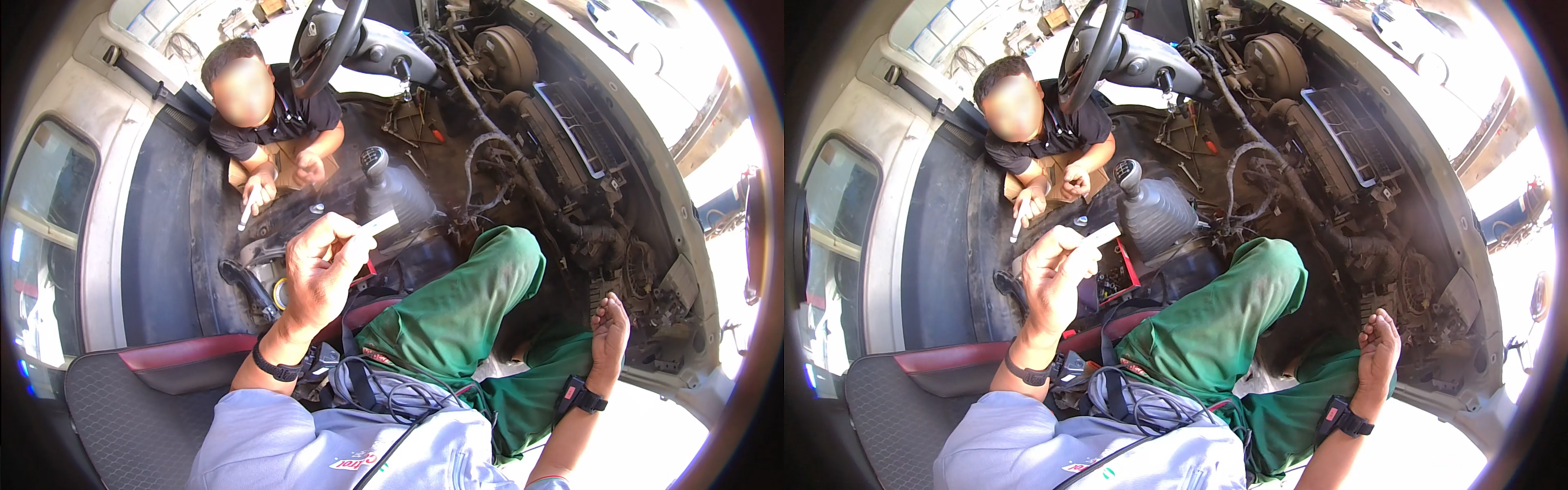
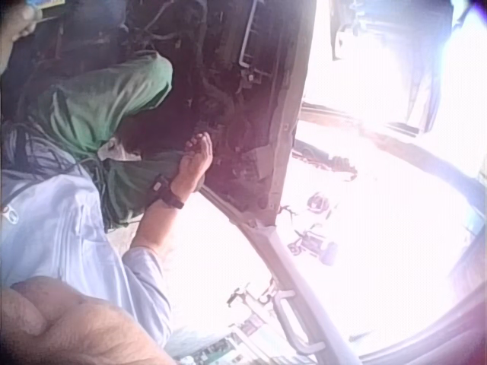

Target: The person works on the internal components behind a vehicle dashboard, connecting wires and reaching into the housing by hand and while receiving tools from an assistant.

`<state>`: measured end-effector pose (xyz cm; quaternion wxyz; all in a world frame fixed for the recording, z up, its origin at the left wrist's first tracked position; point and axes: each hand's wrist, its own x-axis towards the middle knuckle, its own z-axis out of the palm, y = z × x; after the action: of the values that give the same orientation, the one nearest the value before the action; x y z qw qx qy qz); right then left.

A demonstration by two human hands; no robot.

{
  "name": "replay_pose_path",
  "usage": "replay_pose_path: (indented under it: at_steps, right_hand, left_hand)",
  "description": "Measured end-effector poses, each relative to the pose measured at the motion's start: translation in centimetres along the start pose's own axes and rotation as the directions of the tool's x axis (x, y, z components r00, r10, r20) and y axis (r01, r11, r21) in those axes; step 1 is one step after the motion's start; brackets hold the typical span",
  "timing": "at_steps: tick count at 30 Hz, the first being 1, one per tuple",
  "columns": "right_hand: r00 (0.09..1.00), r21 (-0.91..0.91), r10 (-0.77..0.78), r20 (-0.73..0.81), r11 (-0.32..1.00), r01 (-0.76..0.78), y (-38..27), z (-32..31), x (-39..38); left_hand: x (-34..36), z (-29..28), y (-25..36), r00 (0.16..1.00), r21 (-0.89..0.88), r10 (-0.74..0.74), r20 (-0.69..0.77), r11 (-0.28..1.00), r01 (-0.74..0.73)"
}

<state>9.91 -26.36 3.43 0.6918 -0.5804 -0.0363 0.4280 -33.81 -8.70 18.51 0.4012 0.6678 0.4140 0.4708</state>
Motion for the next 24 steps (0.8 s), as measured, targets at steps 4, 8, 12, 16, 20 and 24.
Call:
replay_pose_path:
  at_steps: [4, 8, 12, 16, 20, 24]
  right_hand:
    - [1.000, -0.003, 0.000, -0.008, 1.000, 0.000, -0.1, -0.1, 0.0]
    - [1.000, -0.013, 0.002, -0.013, 1.000, -0.003, 0.0, 0.1, 0.0]
    - [1.000, -0.017, 0.002, -0.007, 1.000, -0.002, 0.1, -0.1, 0.1]
    - [1.000, -0.038, -0.002, -0.013, 0.999, 0.002, 0.2, 0.0, 0.1]
    - [1.000, -0.044, -0.007, -0.012, 0.999, 0.006, 0.3, -0.1, 0.2]
    - [0.999, -0.041, -0.006, -0.031, 0.999, 0.004, 0.4, -0.1, 0.2]
  left_hand:
    - [0.0, -0.1, -0.5, 1.000, -0.026, 0.002, -0.003, 1.000, -0.002]
    - [0.0, -0.3, -0.5, 1.000, -0.038, 0.008, -0.020, 0.999, -0.009]
    - [-0.1, -0.4, -0.6, 0.999, -0.008, 0.022, -0.025, 1.000, -0.022]
    - [-0.1, -0.5, -0.5, 0.999, 0.012, 0.029, -0.019, 0.999, -0.029]
    - [0.0, -0.9, -0.9, 0.996, 0.100, 0.089, -0.016, 0.991, -0.087]
    - [0.6, -1.5, -2.8, 0.996, 0.076, 0.006, -0.093, 0.997, 0.001]
